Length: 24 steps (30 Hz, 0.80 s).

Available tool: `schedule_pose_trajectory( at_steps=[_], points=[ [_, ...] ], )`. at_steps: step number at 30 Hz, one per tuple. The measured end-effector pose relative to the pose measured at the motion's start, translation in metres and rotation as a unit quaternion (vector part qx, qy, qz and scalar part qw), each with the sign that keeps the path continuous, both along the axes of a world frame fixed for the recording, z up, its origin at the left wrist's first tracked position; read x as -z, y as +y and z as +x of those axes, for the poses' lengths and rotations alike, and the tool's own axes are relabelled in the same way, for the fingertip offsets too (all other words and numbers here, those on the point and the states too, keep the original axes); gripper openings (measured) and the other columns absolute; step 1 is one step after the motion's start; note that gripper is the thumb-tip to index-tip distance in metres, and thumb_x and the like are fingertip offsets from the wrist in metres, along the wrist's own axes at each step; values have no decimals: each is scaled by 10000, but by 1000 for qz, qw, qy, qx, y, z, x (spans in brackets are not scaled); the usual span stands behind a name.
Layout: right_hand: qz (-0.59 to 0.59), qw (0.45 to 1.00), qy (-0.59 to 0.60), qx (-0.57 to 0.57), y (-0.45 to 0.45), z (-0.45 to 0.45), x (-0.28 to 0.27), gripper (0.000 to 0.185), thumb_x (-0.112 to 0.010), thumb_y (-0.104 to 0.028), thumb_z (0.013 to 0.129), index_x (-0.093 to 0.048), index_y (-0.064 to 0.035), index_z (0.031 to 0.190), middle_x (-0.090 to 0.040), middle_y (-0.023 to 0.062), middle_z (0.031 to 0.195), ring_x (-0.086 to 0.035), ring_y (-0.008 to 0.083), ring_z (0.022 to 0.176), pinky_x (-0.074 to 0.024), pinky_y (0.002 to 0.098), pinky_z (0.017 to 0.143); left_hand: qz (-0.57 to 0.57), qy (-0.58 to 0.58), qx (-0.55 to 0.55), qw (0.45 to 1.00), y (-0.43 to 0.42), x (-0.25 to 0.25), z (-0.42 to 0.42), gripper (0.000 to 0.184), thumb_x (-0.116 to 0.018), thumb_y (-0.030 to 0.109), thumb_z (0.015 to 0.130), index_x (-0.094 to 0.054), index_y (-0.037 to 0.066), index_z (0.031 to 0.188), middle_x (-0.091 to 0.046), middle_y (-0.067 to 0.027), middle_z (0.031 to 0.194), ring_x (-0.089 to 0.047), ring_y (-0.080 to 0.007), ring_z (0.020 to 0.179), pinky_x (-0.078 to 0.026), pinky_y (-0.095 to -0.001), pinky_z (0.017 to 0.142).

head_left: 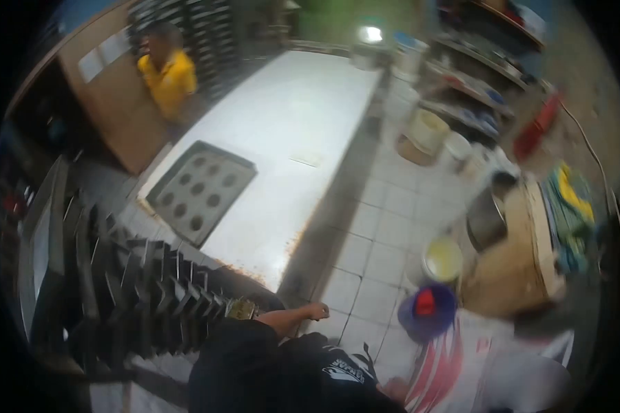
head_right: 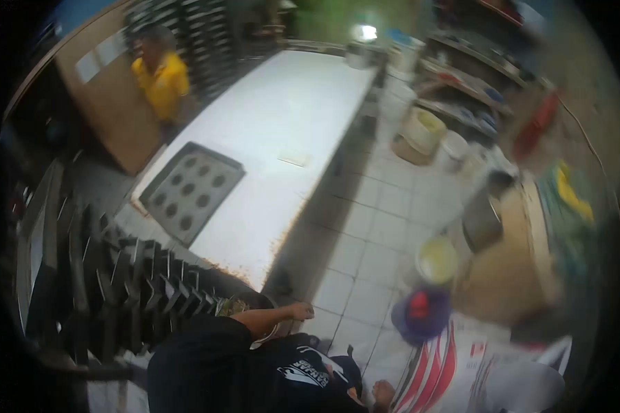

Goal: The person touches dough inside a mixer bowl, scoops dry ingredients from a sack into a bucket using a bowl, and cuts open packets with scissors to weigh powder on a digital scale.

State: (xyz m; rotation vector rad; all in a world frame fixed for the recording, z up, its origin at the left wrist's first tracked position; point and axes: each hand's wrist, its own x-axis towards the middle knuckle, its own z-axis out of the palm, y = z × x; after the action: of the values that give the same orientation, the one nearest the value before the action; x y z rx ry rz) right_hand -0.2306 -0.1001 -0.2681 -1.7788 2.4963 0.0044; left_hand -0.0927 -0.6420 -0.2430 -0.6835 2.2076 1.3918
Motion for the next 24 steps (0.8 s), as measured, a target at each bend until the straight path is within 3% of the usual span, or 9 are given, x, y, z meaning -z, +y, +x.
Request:
schedule_pose_trajectory(
  at_steps=[1,5,11,14,16,17,19,22,24],
  points=[
    [43,997,-56,-37,-18,-29,0,183,-617,-241,813,-623,-70,750,-590,103,685,-617,271,640,-490,404,513,23,22,-15,999,-7,8,-8,370,-615,376,841,-670,43,991,-670,-122,770,-614,-202,596,-492,-385,573],
    [102,937,-311,119,-105,-121,4,196,-594,-254,834,-626,-66,789,-603,111,732,-624,272,671,-496,407,549,31,-10,-29,999,-19,14,-40,384,-608,383,842,-665,40,1007,-667,-111,781,-622,-195,629,-496,-374,554],
    [106,912,-359,167,-249,-341,0,226,-558,-274,866,-629,-61,846,-622,122,803,-636,273,717,-505,412,601,74,-108,-99,986,-40,5,-95,374,-626,332,821,-665,47,1061,-680,-119,814,-652,-223,695,-525,-367,584],
    [95,911,-364,170,-324,-450,-17,244,-541,-284,882,-631,-58,875,-632,127,839,-641,274,740,-509,415,628,10,-98,-27,995,-71,12,-143,432,-607,374,845,-647,20,1089,-686,-171,916,-650,-251,835,-512,-429,701],
    [77,912,-361,177,-376,-507,-28,256,-529,-291,893,-632,-56,894,-639,131,863,-645,274,755,-513,417,645,-113,34,160,980,-110,42,-187,412,-531,379,906,-651,14,1053,-653,-194,1041,-627,-323,925,-491,-439,851],
    [70,910,-365,184,-402,-536,-33,263,-523,-294,898,-633,-55,904,-642,133,874,-647,274,763,-514,417,654,-123,51,160,978,-135,5,-215,480,-514,427,918,-636,15,1130,-627,-207,1151,-588,-329,1070,-446,-431,955],
    [70,907,-373,184,-442,-582,-42,277,-511,-301,909,-634,-53,923,-648,137,898,-650,275,779,-517,419,672,27,16,-107,994,-152,-33,-256,614,-524,536,904,-573,57,1285,-560,-173,1318,-509,-334,1229,-359,-411,1068],
    [79,904,-383,174,-495,-645,-42,298,-494,-311,924,-636,-50,952,-658,142,934,-656,275,802,-522,422,698,-13,12,-108,994,-189,-30,-321,612,-555,504,907,-558,29,1292,-576,-161,1301,-523,-300,1218,-381,-394,1048],
    [95,916,-366,136,-520,-682,-26,312,-482,-317,935,-637,-49,971,-665,146,957,-660,276,817,-525,423,716,126,-7,-250,960,-200,-34,-367,451,-643,362,859,-652,38,1173,-670,-144,1115,-613,-257,1022,-478,-411,901]
  ],
)
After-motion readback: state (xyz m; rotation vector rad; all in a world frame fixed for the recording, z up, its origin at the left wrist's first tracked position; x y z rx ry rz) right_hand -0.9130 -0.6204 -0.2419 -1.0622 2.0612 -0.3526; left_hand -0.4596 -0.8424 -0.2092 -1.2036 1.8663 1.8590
